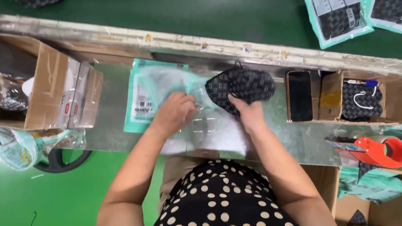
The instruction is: Packaging black woven products into individual green shipping bags at a warehouse workstation.
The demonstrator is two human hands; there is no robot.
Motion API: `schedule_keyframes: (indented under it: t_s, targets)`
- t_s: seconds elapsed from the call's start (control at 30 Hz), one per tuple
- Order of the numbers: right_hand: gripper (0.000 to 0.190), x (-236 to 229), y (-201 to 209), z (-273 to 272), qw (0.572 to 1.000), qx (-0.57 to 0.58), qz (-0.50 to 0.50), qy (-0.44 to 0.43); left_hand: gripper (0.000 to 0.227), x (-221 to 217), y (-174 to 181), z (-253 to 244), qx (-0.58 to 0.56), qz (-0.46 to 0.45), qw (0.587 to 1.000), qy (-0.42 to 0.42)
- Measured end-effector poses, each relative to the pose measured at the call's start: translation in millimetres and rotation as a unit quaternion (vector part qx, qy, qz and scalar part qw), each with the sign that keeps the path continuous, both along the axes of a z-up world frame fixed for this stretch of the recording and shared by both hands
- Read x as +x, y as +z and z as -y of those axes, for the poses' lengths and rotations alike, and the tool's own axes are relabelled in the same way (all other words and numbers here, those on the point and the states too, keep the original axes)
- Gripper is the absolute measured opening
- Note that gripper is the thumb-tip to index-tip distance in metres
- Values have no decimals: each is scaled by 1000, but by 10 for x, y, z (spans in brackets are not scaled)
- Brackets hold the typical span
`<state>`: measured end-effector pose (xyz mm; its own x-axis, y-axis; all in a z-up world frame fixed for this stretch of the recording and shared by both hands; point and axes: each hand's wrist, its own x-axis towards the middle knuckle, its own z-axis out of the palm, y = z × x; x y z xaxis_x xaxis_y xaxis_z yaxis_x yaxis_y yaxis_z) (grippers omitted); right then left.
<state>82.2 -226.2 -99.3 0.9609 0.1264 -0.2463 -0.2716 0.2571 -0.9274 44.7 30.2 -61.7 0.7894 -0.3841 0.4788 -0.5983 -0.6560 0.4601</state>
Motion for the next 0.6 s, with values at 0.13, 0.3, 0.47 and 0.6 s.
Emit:
schedule_keyframes:
  t_s: [0.13, 0.3, 0.47, 0.6]
  targets:
    - [24, -193, -356, 29, 958, -221, 130, 130, 18, -74, -106, 157, -38, -84, 994, -65]
    - [28, -220, 3, -53, 973, -132, 157, 109, 25, 31, 147, 191, -148, -37, 985, -77]
    - [11, -175, -333, 39, 826, -382, 269, 314, 20, -26, 240, 133, -109, 29, 989, 99]
    - [27, -147, 468, -79, 750, -367, 482, 265, 4, 18, 288, 115, -85, -1, 994, 69]
